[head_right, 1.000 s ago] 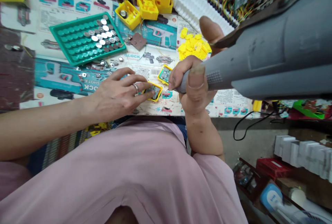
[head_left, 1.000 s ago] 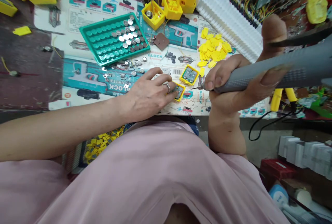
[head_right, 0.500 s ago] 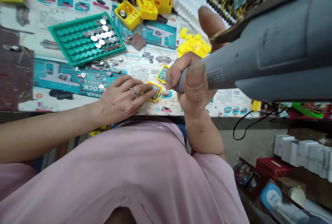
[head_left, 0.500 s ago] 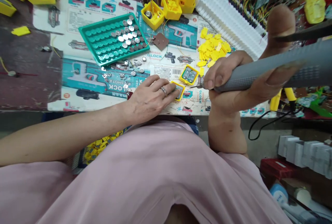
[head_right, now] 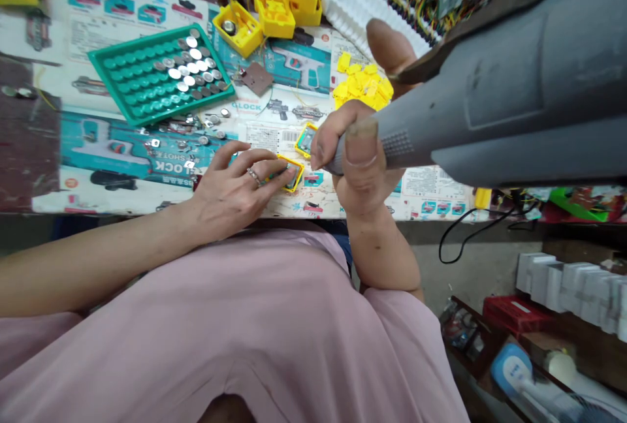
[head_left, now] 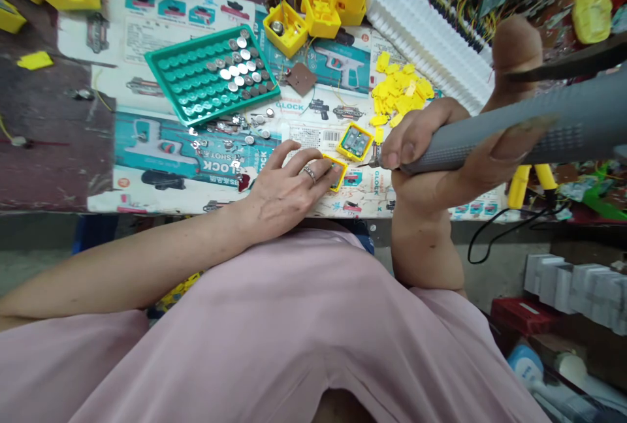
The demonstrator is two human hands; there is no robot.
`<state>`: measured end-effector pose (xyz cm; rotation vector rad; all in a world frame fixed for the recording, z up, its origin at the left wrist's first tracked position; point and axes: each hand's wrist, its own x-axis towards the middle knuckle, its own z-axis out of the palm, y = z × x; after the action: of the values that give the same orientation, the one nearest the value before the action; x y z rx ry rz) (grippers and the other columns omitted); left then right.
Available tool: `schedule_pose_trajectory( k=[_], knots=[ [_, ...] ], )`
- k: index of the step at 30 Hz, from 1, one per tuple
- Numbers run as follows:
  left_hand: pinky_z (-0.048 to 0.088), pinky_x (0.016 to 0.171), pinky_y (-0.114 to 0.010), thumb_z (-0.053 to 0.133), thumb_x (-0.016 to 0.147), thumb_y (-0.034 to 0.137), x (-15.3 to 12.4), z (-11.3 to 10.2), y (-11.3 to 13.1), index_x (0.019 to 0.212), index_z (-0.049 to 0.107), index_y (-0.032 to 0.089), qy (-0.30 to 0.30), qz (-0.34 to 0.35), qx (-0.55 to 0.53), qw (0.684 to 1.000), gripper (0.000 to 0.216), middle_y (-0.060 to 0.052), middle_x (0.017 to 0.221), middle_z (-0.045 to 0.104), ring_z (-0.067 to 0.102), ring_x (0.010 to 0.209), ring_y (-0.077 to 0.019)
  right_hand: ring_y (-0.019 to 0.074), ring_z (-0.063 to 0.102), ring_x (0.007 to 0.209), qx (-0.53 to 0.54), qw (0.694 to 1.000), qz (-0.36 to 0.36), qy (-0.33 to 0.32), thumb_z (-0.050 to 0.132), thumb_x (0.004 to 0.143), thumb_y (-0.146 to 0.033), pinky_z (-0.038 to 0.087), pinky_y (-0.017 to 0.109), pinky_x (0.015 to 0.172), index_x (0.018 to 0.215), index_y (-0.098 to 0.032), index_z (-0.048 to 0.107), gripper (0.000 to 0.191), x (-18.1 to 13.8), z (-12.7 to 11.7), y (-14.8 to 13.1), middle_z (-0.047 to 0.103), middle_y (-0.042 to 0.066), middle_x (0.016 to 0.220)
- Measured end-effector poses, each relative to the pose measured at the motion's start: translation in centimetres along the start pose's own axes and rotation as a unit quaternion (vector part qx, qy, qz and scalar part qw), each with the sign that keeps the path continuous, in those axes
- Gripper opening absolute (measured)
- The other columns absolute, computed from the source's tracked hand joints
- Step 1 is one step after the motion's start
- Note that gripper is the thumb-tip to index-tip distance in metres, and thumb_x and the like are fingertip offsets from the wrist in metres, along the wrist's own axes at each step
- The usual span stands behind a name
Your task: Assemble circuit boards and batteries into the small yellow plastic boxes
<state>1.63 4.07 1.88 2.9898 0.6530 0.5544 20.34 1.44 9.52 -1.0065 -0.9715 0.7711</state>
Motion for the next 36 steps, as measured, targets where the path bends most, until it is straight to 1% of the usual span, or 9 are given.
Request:
schedule_pose_trajectory(
  k=[3,6,10,13,20,23,28,33,36],
  knots=[
    [0.036,0.118,-0.045,0.042,0.095,0.010,-0.7,0.3,-0.1,0.141,0.044,0.024,0.010,0.015,0.005,1.000,0.048,-0.004,0.125,0.066,0.058,0.125,-0.0206,0.0128,0.047,0.045,0.041,0.997,-0.043,-0.038,0.065,0.090,-0.051,0.045,0.028,0.045,0.110,-0.040,0.069,0.023,0.0,0.2,-0.1,0.053,-0.006,0.058],
    [0.033,0.122,-0.048,0.044,0.093,0.009,-1.1,0.2,-0.3,0.148,0.036,0.028,-0.006,0.007,-0.028,1.000,0.059,-0.005,0.132,0.064,0.055,0.132,-0.0223,0.0133,0.051,0.048,0.050,0.994,-0.041,-0.091,0.062,0.093,-0.047,0.044,0.028,0.044,0.109,-0.043,0.069,0.018,0.0,0.5,-0.2,0.056,-0.007,0.062],
    [0.031,0.123,-0.057,0.046,0.092,0.010,-1.4,0.2,-0.5,0.149,0.034,0.034,-0.022,-0.010,-0.088,0.996,0.064,-0.004,0.139,0.060,0.054,0.135,-0.0250,0.0153,0.055,0.050,-0.011,0.993,-0.005,-0.119,0.061,0.090,-0.057,0.049,0.031,0.047,0.117,-0.044,0.061,0.029,-0.1,1.1,-0.3,0.055,-0.007,0.064],
    [0.032,0.122,-0.057,0.047,0.091,0.011,-1.6,0.6,-0.6,0.145,0.039,0.033,-0.008,-0.011,-0.094,0.995,0.058,-0.003,0.141,0.059,0.054,0.135,-0.0242,0.0157,0.054,0.048,-0.046,0.992,-0.006,-0.114,0.060,0.086,-0.065,0.047,0.031,0.045,0.122,-0.042,0.056,0.043,-0.2,1.5,0.2,0.051,-0.006,0.060],
    [0.037,0.119,-0.054,0.047,0.095,0.016,-1.4,0.7,-0.8,0.130,0.052,0.027,0.026,0.012,-0.042,0.999,0.037,-0.004,0.133,0.064,0.055,0.131,-0.0227,0.0145,0.054,0.048,-0.007,0.993,-0.011,-0.115,0.062,0.088,-0.060,0.046,0.032,0.048,0.115,-0.050,0.062,0.029,-0.4,2.0,1.2,0.054,-0.008,0.060],
    [0.038,0.118,-0.051,0.045,0.097,0.020,-1.0,0.5,-1.1,0.130,0.051,0.028,0.011,0.019,-0.048,0.999,0.034,-0.002,0.133,0.064,0.055,0.131,-0.0215,0.0165,0.051,0.045,-0.039,0.993,-0.010,-0.112,0.059,0.084,-0.070,0.047,0.033,0.046,0.118,-0.045,0.058,0.042,0.0,1.8,2.9,0.049,-0.008,0.054],
    [0.040,0.115,-0.043,0.042,0.099,0.019,-0.4,0.4,-1.6,0.126,0.051,0.022,0.017,0.028,-0.051,0.998,0.028,-0.002,0.123,0.068,0.059,0.124,-0.0186,0.0179,0.047,0.040,-0.105,0.988,-0.029,-0.109,0.035,0.078,-0.092,0.047,0.035,0.045,0.121,-0.039,0.059,0.072,0.3,1.2,6.4,0.037,-0.006,0.048],
    [0.045,0.108,-0.041,0.048,0.099,0.023,-0.2,0.6,-1.8,0.115,0.054,0.020,0.068,0.027,-0.093,0.993,0.018,-0.002,0.114,0.072,0.062,0.115,-0.0191,0.0153,0.044,0.037,-0.079,0.990,-0.080,-0.087,0.045,0.088,-0.075,0.043,0.030,0.043,0.132,-0.048,0.051,0.052,-0.2,1.6,4.9,0.039,-0.007,0.049],
    [0.040,0.114,-0.047,0.048,0.100,0.038,-0.2,0.5,-1.6,0.116,0.055,0.022,0.040,0.001,-0.111,0.993,0.024,-0.003,0.116,0.071,0.060,0.119,-0.0213,0.0155,0.043,0.037,-0.080,0.990,-0.068,-0.099,0.046,0.087,-0.078,0.042,0.031,0.042,0.131,-0.048,0.052,0.054,-0.2,1.9,4.3,0.039,-0.007,0.049]
  ],
)
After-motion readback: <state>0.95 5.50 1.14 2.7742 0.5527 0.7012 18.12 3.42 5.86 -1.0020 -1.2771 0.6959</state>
